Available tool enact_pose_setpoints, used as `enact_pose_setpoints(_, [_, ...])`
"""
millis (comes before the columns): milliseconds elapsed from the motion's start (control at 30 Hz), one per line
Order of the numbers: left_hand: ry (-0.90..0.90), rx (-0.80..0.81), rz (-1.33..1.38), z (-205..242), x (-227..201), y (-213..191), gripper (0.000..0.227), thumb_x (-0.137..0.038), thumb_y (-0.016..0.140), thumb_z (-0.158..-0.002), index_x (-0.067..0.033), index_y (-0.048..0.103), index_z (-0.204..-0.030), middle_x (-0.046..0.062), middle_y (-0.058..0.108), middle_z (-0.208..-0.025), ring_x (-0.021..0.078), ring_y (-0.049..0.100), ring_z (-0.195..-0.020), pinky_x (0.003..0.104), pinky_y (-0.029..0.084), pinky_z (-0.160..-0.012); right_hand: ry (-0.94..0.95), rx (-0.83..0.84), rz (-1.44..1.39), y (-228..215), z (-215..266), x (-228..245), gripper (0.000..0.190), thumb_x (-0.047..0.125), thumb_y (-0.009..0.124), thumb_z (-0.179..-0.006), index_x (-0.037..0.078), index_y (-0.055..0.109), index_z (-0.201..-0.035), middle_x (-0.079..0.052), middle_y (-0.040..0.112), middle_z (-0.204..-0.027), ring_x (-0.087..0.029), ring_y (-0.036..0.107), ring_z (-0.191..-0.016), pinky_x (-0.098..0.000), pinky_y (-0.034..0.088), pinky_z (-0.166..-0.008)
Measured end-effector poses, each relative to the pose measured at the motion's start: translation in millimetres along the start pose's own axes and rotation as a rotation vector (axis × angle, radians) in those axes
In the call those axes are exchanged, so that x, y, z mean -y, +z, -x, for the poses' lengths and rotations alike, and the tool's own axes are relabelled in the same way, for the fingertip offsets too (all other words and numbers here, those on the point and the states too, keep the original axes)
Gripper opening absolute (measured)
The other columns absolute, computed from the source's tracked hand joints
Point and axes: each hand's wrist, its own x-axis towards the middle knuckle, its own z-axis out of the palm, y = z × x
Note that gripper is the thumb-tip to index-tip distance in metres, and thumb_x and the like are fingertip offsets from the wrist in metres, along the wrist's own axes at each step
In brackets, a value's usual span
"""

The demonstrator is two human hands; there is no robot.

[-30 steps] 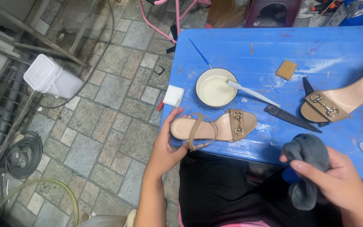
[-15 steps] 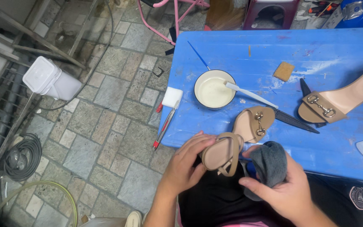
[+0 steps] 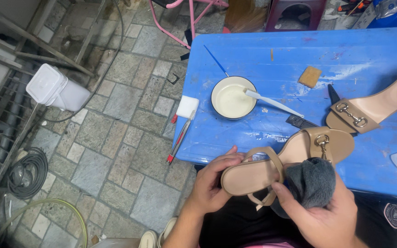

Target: The person cleans a beige high-heeled sandal using a toothbrush and a blue cloth. They apply a white liquid from a bowl to the shoe's upper and sole, scrubbing with the brush and wiping with the cloth. The person handles the shoe one at a time, rotating it to access different areas.

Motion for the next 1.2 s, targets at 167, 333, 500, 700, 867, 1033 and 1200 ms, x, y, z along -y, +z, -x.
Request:
enact_pose_setpoints(167, [-0.078, -0.042, 0.178, 8, 10, 6, 0.048, -0.008, 0.077, -0.096, -0.0032, 0.056, -0.139, 0.015, 0.066, -0.136, 0.0305, 0.065, -0.134, 0.060, 0.033, -0.135, 0.035, 0.058, 0.100, -3, -8, 7, 0.034, 0.013, 0.086, -0.073, 0.002, 0.070, -0.101, -0.005, 0.075, -0.090, -0.011, 0.072, -0.080, -0.0267, 0.056, -0.074])
enact_pose_setpoints(333, [-0.094, -0.032, 0.207, 7, 8, 9, 0.049, -0.009, 0.078, -0.098, -0.0048, 0.054, -0.140, 0.015, 0.065, -0.138, 0.0348, 0.059, -0.143, 0.059, 0.036, -0.134, 0.054, 0.081, 0.086, 0, -8, 9, 0.036, 0.013, 0.087, -0.071, 0.003, 0.070, -0.101, -0.003, 0.076, -0.087, -0.011, 0.072, -0.077, -0.0268, 0.057, -0.073])
enact_pose_setpoints(500, [-0.144, -0.015, 0.360, 2, 2, 7, 0.049, -0.012, 0.077, -0.100, -0.0072, 0.053, -0.142, 0.016, 0.060, -0.143, 0.0384, 0.047, -0.156, 0.054, 0.043, -0.128, 0.025, 0.137, 0.011, -2, -10, 9, 0.034, 0.010, 0.084, -0.074, 0.003, 0.069, -0.104, -0.004, 0.076, -0.092, -0.011, 0.073, -0.083, -0.0265, 0.057, -0.078])
enact_pose_setpoints(700, [-0.240, 0.012, 0.278, 4, 9, -23, 0.052, -0.016, 0.076, -0.100, -0.0027, 0.053, -0.145, 0.023, 0.058, -0.151, 0.0355, 0.052, -0.150, 0.046, 0.044, -0.124, 0.006, 0.190, 0.084, -17, -36, 9, 0.017, 0.006, 0.073, -0.086, -0.001, 0.070, -0.102, -0.007, 0.070, -0.097, -0.015, 0.066, -0.085, -0.0285, 0.051, -0.078])
enact_pose_setpoints(867, [-0.360, -0.018, 0.305, 11, 24, -53, 0.058, -0.018, 0.077, -0.095, -0.0009, 0.052, -0.144, 0.021, 0.051, -0.157, 0.0306, 0.053, -0.144, 0.043, 0.045, -0.119, -0.062, 0.416, 0.175, -13, -100, 2, 0.021, 0.011, 0.065, -0.090, 0.003, 0.073, -0.108, -0.007, 0.069, -0.101, -0.021, 0.067, -0.092, -0.0329, 0.051, -0.080])
enact_pose_setpoints(1033, [-0.451, -0.060, 0.346, 16, 38, -62, 0.062, -0.014, 0.078, -0.092, -0.0001, 0.050, -0.146, 0.019, 0.054, -0.154, 0.0272, 0.054, -0.142, 0.041, 0.046, -0.118, -0.098, 0.571, 0.629, 36, -152, 1, 0.024, 0.020, 0.070, -0.086, 0.011, 0.076, -0.107, -0.014, 0.063, -0.107, -0.034, 0.065, -0.098, -0.0442, 0.052, -0.084])
enact_pose_setpoints(1200, [-0.538, -0.066, 0.350, 18, 41, -65, 0.067, -0.005, 0.079, -0.089, 0.0005, 0.049, -0.149, 0.017, 0.058, -0.148, 0.0244, 0.057, -0.135, 0.039, 0.049, -0.114, -0.165, 0.588, 0.893, 84, -171, -5, 0.024, 0.013, 0.065, -0.086, 0.014, 0.079, -0.106, -0.020, 0.062, -0.112, -0.040, 0.070, -0.089, -0.0494, 0.055, -0.080])
